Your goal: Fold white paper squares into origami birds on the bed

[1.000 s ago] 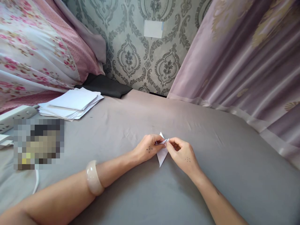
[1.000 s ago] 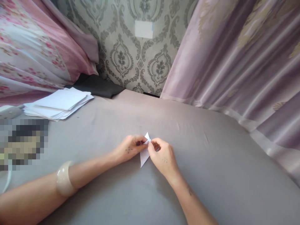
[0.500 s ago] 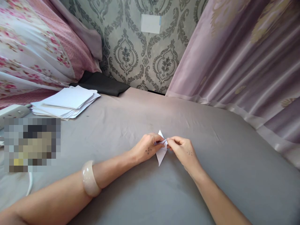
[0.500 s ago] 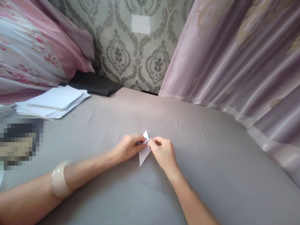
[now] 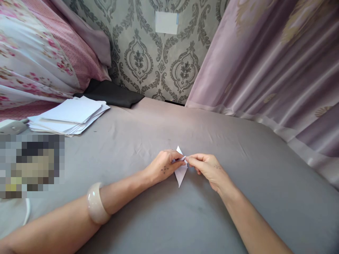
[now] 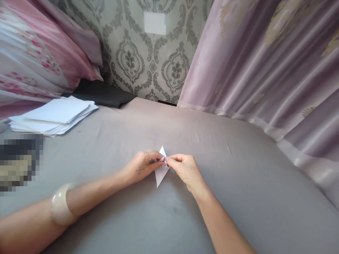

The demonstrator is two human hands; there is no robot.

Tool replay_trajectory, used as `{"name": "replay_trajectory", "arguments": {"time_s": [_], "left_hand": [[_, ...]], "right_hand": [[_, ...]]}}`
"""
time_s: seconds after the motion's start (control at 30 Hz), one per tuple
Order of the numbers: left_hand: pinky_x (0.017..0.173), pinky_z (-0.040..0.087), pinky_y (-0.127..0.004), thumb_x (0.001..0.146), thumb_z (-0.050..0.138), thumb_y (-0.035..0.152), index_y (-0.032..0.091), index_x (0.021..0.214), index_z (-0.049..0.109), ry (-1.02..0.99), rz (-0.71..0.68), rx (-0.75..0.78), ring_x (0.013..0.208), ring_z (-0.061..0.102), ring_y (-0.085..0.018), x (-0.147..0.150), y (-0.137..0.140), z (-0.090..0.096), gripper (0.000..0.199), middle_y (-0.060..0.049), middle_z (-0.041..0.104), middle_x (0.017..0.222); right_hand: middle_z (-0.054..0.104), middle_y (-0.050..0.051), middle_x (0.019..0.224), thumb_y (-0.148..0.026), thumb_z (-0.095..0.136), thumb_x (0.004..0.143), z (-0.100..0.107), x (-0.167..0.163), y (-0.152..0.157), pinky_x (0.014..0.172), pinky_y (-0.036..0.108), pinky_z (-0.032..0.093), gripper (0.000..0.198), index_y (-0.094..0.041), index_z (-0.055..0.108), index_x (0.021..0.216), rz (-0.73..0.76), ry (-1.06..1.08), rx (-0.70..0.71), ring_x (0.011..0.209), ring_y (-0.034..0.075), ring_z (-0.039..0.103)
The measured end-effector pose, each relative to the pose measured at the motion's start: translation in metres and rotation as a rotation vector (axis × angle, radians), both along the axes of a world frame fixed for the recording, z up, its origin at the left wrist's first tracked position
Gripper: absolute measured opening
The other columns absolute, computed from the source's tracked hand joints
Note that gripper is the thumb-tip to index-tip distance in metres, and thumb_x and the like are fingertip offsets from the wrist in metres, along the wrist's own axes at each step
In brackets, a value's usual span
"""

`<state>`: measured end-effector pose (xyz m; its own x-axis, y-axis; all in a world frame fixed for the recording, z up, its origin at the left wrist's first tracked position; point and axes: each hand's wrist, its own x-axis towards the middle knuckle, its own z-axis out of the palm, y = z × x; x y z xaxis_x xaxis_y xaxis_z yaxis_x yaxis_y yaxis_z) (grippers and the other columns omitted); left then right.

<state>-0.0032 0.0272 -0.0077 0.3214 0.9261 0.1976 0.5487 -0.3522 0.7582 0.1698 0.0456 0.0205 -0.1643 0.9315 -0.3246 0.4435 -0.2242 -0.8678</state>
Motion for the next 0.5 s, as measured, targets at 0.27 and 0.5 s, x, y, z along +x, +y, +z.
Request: {"name": "replay_trajectory", "arguments": {"time_s": [0.27, 0.5], "left_hand": [[0.072, 0.046, -0.023, 0.09, 0.054, 0.022, 0.018, 0.088, 0.07, 0.01, -0.029, 0.035, 0.082, 0.063, -0.015, -0.001, -0.001, 0.001, 0.016, -0.003, 0.07, 0.089], [0.071, 0.047, -0.023, 0.091, 0.054, 0.023, 0.019, 0.088, 0.07, 0.005, -0.016, 0.021, 0.08, 0.063, -0.015, -0.001, 0.0, 0.0, 0.017, -0.002, 0.071, 0.087]], "right_hand": [[0.049, -0.004, 0.06, -0.03, 0.067, 0.065, -0.01, 0.0, 0.002, 0.041, 0.021, 0.015, 0.018, -0.015, 0.058, 0.061, -0.083, 0.216, -0.221, 0.044, 0.002, 0.026], [0.05, -0.004, 0.061, -0.03, 0.07, 0.063, -0.015, 0.0, 0.002, 0.037, 0.019, 0.011, 0.021, -0.016, 0.055, 0.063, -0.118, 0.286, -0.284, 0.04, 0.0, 0.023]]}}
